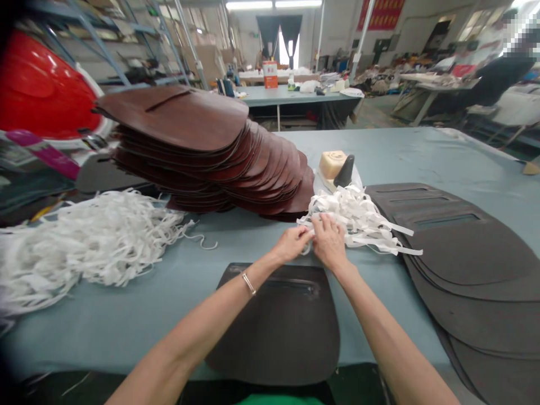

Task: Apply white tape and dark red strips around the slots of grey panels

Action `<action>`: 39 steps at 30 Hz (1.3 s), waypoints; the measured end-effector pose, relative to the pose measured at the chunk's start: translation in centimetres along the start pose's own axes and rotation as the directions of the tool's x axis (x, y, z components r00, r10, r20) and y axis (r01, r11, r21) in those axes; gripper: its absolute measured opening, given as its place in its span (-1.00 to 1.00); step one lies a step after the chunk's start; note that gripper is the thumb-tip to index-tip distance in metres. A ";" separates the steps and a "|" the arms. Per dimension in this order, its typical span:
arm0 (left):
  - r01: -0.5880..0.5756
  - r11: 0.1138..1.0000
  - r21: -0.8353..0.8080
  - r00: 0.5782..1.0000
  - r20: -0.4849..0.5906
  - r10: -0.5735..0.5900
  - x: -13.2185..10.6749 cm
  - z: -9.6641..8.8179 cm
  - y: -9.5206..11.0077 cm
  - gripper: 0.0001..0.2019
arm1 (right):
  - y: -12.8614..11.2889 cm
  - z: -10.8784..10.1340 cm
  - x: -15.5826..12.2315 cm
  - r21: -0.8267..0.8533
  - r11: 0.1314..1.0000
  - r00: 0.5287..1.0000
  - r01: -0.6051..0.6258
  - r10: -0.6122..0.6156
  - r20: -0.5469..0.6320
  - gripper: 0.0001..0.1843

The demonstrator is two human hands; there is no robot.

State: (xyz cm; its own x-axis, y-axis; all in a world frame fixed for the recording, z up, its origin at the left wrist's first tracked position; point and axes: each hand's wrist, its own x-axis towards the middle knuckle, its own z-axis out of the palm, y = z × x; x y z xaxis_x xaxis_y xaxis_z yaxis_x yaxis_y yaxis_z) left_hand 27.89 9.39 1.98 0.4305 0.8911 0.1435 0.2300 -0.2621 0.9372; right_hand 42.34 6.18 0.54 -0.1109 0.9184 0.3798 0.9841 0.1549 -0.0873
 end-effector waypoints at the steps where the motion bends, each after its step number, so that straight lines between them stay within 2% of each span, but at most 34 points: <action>1: 0.019 0.999 -0.044 1.000 0.012 -0.019 0.4 -0.9 0.1 -0.85 | 0.6 0.7 0.1 -0.029 1.000 0.999 -0.001 0.003 0.037 -0.49; 2: 0.016 0.992 -0.127 1.000 0.001 -0.016 0.5 -2.4 0.4 -0.84 | 1.2 1.3 0.2 -0.051 0.999 0.998 -0.001 0.004 0.060 -0.54; 4: -0.025 0.940 -0.340 0.996 -0.086 -0.004 0.4 -6.6 1.1 -0.86 | 2.3 2.5 0.1 -0.075 0.997 0.997 0.014 -0.009 0.073 -0.58; 7: -0.083 0.762 -0.642 0.977 -0.203 -0.065 -0.8 -13.3 2.5 -0.90 | 3.2 3.8 0.2 -0.077 0.997 0.998 0.017 -0.012 0.065 -0.60; 9: -0.151 0.686 -0.711 0.955 -0.285 -0.086 -2.1 -16.7 3.0 -0.91 | 3.4 4.3 0.3 -0.061 0.998 0.998 0.011 -0.006 0.070 -0.61; 11: -0.198 0.671 -0.715 0.926 -0.361 -0.112 -3.4 -18.5 2.9 -0.92 | 3.3 4.2 0.6 -0.038 0.999 0.997 0.010 -0.007 0.080 -0.61; 12: -0.204 0.673 -0.711 0.913 -0.386 -0.132 -4.0 -18.8 2.6 -0.92 | 3.0 3.8 0.7 -0.023 1.000 0.997 0.006 -0.005 0.075 -0.60; 14: -0.184 0.679 -0.711 0.900 -0.400 -0.174 -5.0 -18.3 2.1 -0.92 | 1.5 2.5 0.8 0.017 1.000 1.000 -0.024 0.024 0.009 -0.58; 16: -0.144 0.665 -0.733 0.906 -0.367 -0.208 -5.7 -16.5 1.8 -0.91 | -1.3 0.6 0.8 0.113 0.992 0.994 -0.049 0.059 -0.095 -0.51; 18: -0.094 0.621 -0.778 0.927 -0.296 -0.230 -6.0 -14.1 2.1 -0.90 | -4.8 -1.2 0.5 0.302 0.953 0.992 0.016 0.023 -0.124 -0.38; 19: -0.067 0.592 -0.803 0.938 -0.253 -0.237 -6.2 -12.9 2.4 -0.89 | -6.7 -1.9 0.3 0.443 0.894 0.995 0.071 -0.029 -0.101 -0.31; 21: -0.017 0.532 -0.846 0.957 -0.168 -0.236 -6.5 -10.9 3.1 -0.89 | -9.8 -2.6 -0.2 0.670 0.737 0.994 0.091 -0.104 -0.021 -0.23; 23: -0.008 0.476 -0.879 0.969 -0.125 -0.215 -6.8 -10.0 3.6 -0.90 | -11.5 -2.5 -0.6 0.766 0.641 0.981 0.046 -0.174 0.086 -0.42; 25: -0.049 0.434 -0.899 0.968 -0.149 -0.200 -7.3 -10.2 3.8 -0.92 | -11.7 -2.3 -1.1 0.768 0.641 0.961 -0.016 -0.202 0.189 -0.72; 26: -0.070 0.426 -0.902 0.964 -0.171 -0.204 -7.5 -10.5 3.7 -0.93 | -11.5 -2.3 -1.3 0.753 0.656 0.954 -0.046 -0.194 0.228 -0.76; 28: -0.085 0.428 -0.900 0.951 -0.202 -0.235 -7.9 -11.4 3.3 -0.94 | -10.7 -2.7 -1.6 0.723 0.685 0.955 -0.090 -0.146 0.258 -0.71; 30: -0.082 0.420 -0.904 0.936 -0.214 -0.279 -8.2 -12.1 2.7 -0.95 | -10.1 -3.5 -1.8 0.718 0.692 0.962 -0.078 -0.138 0.237 -0.71; 32: -0.113 0.370 -0.922 0.913 -0.243 -0.327 -8.4 -12.7 2.1 -0.96 | -9.6 -4.5 -1.8 0.737 0.675 0.958 -0.018 -0.198 0.205 -0.70; 34: -0.189 0.310 -0.932 0.871 -0.305 -0.386 -8.5 -13.6 1.6 -0.95 | -9.2 -5.2 -2.0 0.759 0.651 0.945 0.024 -0.262 0.195 -0.68; 37: -0.311 0.258 -0.915 0.805 -0.398 -0.441 -8.5 -15.0 1.0 -0.89 | -8.8 -5.4 -2.4 0.752 0.657 0.947 -0.051 -0.206 0.245 -0.65; 39: -0.346 0.224 -0.911 0.807 -0.411 -0.423 -8.6 -15.0 1.1 -0.88 | -9.2 -5.2 -2.5 0.769 0.626 0.953 -0.133 -0.133 0.273 -0.66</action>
State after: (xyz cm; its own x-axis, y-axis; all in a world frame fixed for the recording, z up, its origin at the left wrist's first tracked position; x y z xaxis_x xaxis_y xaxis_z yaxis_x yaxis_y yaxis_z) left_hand 11.30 6.97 6.55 -0.1086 0.9827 -0.1503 -0.8927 -0.0299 0.4496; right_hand 34.32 0.54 5.14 -0.2745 0.9538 0.1219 0.5235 0.2545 -0.8131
